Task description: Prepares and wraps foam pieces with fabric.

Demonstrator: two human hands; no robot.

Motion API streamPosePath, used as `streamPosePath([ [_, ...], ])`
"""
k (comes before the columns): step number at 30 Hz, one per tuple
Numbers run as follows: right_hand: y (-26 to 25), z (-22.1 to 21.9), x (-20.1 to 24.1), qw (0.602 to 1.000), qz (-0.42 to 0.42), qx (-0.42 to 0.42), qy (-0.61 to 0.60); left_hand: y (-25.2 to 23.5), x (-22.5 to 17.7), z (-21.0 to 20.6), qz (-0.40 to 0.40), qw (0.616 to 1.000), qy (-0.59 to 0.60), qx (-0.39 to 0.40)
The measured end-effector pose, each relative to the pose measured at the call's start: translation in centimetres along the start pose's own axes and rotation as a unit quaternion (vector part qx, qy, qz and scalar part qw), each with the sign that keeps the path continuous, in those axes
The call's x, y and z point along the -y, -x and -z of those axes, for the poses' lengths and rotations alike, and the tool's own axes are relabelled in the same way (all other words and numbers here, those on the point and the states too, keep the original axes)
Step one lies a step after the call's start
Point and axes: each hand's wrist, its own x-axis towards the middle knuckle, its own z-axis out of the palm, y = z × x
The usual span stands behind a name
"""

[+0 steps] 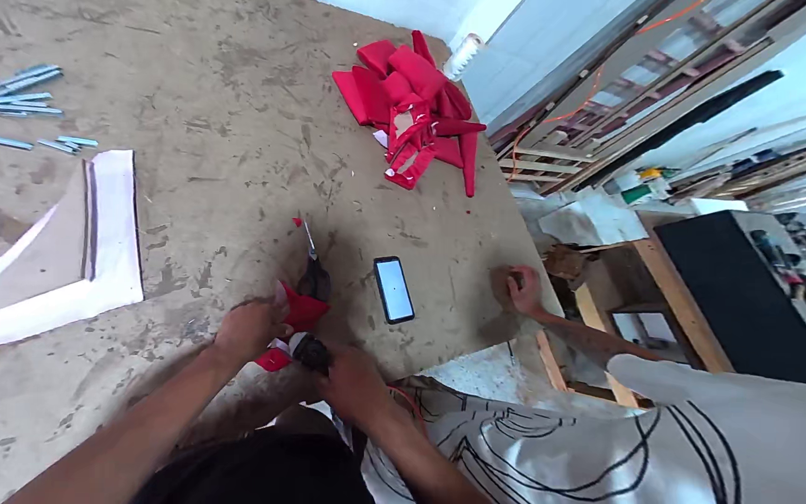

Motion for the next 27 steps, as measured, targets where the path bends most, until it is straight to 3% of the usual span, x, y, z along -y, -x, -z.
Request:
streamPosePath([
  [6,0.2,0.6,-1.4,0.998,0.002,-0.002,-0.065,0.4,0.1,0.6,-0.001,1.000,0.019,0.005],
  [10,1.0,3.4,-6.0,0.972,-0.117,-0.156,-0.129,0.5,0.8,-0.7,0.012,0.999,0.053,-0.001],
  [14,-1.0,8.0,-13.6,0.931,-0.196,-0.289,-0.106,1.5,0.7,-3.0,0.011,0.992,0.127,0.025],
  [17,-3.0,8.6,-19.8,0.911,-0.238,-0.319,-0.106,3.2,0.1,-3.7,-0.058,0.984,0.167,0.039],
  [20,-4.3,6.7,-24.3,0.902,-0.220,-0.356,-0.108,3.7,-1.0,-2.0,-0.208,0.971,0.070,-0.091],
  [22,-4.7,5.1,-24.1,0.884,-0.172,-0.418,-0.118,2.6,-1.4,0.1,-0.306,0.946,-0.055,-0.087],
  [25,-3.5,3.9,-20.5,0.840,-0.105,-0.501,-0.181,-0.1,-2.6,0.9,-0.354,0.913,-0.205,0.009],
  [27,-3.0,3.1,-16.9,0.845,-0.073,-0.475,-0.236,-1.9,-2.4,0.9,-0.359,0.904,-0.230,0.012],
])
